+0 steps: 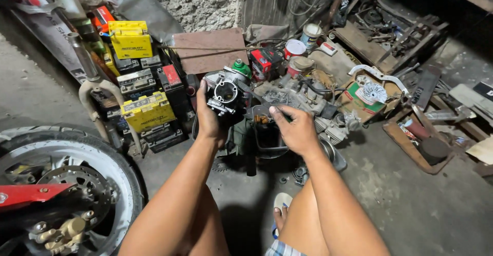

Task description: Reassembling and cleaning parts of a motorcycle carburetor using a small tool in a workshop environment.

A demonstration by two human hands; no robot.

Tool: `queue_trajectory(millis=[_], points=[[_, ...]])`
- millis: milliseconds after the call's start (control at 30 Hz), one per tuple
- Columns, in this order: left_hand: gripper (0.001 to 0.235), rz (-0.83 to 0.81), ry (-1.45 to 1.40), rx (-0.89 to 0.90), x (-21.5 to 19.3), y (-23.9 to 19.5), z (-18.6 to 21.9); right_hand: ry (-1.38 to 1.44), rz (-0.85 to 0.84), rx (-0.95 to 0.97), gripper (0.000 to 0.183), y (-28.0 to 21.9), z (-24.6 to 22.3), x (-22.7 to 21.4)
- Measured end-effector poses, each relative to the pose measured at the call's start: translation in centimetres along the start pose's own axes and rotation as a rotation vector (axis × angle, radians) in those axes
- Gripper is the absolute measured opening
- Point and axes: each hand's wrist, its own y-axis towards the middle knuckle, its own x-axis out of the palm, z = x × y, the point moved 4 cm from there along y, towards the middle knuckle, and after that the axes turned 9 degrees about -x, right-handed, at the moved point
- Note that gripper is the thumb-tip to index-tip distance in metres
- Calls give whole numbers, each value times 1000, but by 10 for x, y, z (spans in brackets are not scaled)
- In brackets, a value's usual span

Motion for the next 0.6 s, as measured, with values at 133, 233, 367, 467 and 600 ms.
queue_trajectory(millis=[133,233,367,467,600], points=[[70,-7,-16,2,2,1,-3,-6,15,-4,15,0,-1,-3],[75,19,-18,-22,2,1,-4,-31,-3,45,16,1,5,-4],[76,33,-24,13,1,-5,3,-34,-8,65,17,-1,9,3],[77,38,0,23,4,-14,4,-11,-6,60,18,1,5,10],[80,22,49,7,3,-14,5,-7,-10,56,17,2,1,16]])
